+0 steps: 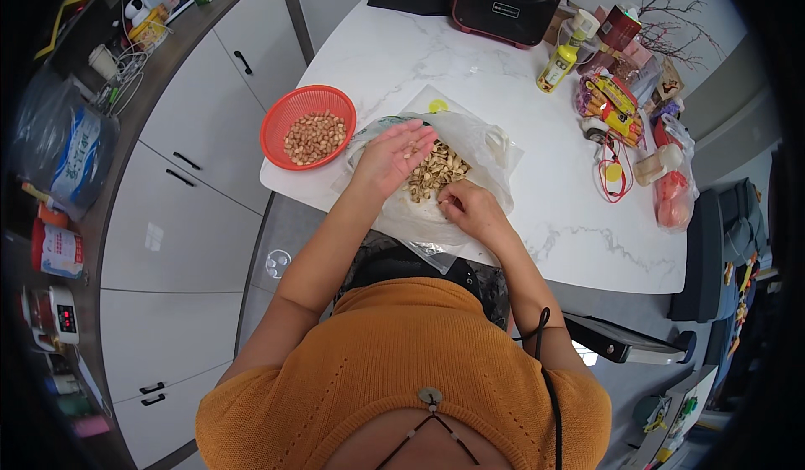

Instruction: The person peels the skin off several nuts by hand, dropping the discarded skins into a plastic bag and the cleaned nuts into a red bowl.

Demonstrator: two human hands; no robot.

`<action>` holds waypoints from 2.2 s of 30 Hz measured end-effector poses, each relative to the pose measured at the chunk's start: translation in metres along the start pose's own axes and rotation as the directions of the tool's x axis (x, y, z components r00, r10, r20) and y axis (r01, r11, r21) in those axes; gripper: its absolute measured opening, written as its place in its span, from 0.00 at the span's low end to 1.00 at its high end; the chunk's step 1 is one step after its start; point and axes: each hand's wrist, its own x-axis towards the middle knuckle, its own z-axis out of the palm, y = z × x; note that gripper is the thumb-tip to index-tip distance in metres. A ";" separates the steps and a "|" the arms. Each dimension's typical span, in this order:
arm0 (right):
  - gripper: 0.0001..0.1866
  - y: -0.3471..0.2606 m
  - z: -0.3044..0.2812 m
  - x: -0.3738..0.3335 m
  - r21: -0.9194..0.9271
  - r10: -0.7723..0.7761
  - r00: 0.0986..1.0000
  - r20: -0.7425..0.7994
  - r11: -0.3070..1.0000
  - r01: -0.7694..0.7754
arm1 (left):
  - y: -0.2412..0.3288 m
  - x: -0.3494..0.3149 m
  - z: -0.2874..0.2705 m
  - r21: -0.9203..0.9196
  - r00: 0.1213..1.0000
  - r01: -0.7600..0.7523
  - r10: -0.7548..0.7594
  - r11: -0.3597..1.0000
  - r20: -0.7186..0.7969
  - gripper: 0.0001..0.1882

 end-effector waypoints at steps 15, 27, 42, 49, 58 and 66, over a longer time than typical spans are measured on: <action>0.04 0.001 0.001 0.000 -0.046 -0.004 1.000 -0.011 0.999 0.003 | 0.000 -0.003 0.003 -0.123 0.996 0.089 -0.087 0.988 0.023 0.17; 0.04 0.000 0.004 0.000 -0.165 -0.016 0.998 -0.061 0.986 0.006 | -0.004 -0.002 0.003 -0.456 0.997 0.072 -0.053 0.887 0.053 0.13; 0.03 0.000 0.004 0.000 -0.155 -0.019 0.998 -0.063 0.988 0.009 | -0.007 -0.002 0.006 -0.357 0.999 0.024 -0.014 0.934 0.029 0.22; 0.03 0.001 0.004 0.000 -0.151 -0.016 0.998 -0.058 0.988 0.007 | -0.006 -0.004 0.006 -0.442 0.998 0.043 -0.023 0.896 0.051 0.22; 0.04 0.001 0.004 0.000 -0.136 -0.006 0.998 -0.056 0.991 -0.002 | -0.006 -0.003 0.008 -0.484 1.000 -0.005 0.006 0.875 0.000 0.25; 0.04 0.002 0.004 0.000 -0.134 -0.007 0.998 -0.055 0.991 -0.001 | -0.007 -0.005 0.009 -0.458 0.999 -0.015 0.026 0.889 0.019 0.30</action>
